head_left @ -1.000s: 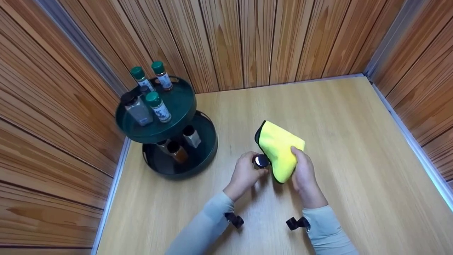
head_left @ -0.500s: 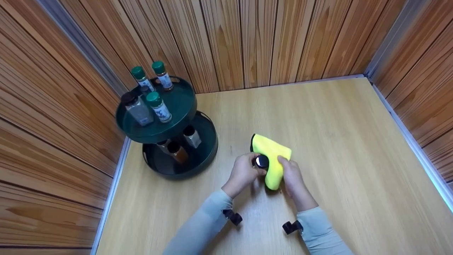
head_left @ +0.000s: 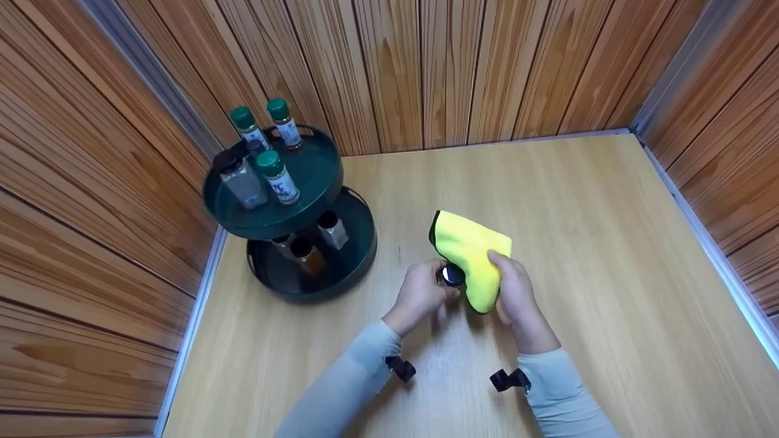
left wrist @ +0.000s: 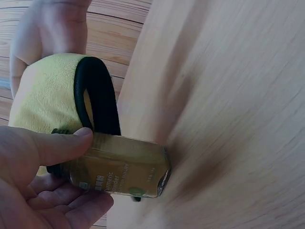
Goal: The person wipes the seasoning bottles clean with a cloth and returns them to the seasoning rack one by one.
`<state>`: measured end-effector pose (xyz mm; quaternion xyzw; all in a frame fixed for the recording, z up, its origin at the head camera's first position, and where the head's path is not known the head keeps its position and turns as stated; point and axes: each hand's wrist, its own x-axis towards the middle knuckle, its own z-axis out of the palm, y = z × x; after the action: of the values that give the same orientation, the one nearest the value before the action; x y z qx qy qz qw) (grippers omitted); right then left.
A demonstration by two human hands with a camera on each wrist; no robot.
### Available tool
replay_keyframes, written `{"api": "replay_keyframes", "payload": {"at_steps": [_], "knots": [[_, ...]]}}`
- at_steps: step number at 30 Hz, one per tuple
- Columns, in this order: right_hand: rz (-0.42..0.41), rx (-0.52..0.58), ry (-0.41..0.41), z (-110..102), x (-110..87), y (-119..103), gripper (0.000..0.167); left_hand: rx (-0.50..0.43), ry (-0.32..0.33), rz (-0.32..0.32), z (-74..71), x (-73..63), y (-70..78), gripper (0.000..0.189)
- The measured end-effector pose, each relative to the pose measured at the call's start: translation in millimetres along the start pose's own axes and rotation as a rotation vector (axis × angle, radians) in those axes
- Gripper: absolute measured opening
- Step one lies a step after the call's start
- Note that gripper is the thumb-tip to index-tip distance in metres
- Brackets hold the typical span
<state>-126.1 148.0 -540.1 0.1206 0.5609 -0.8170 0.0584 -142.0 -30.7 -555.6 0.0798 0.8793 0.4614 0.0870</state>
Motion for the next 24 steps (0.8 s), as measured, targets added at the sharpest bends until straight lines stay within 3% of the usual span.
{"api": "replay_keyframes", "payload": {"at_steps": [3,7,10,17,20,24], "knots": [[0.008,-0.013,0.04,-2,5.6,14,0.035,0.014,0.001,0.001,0.0,0.8,0.2,0.044],[0.091,-0.056,0.089,-7,14.0,37,0.036,0.027,0.007,-0.011,0.6,0.8,1.5,0.048],[0.142,-0.076,0.074,-7,11.7,33,0.036,0.015,0.0,-0.012,0.9,0.0,2.3,0.047],[0.019,0.017,0.043,1,-5.1,2,0.038,0.024,-0.001,0.032,-0.5,-1.6,-0.1,0.037],[-0.007,0.01,0.084,2,-5.5,11,0.038,0.04,0.0,0.038,-0.1,-1.2,-0.5,0.038],[0.037,-0.06,0.135,-5,0.7,36,0.037,0.033,-0.023,0.002,1.5,0.7,1.2,0.046]]}}
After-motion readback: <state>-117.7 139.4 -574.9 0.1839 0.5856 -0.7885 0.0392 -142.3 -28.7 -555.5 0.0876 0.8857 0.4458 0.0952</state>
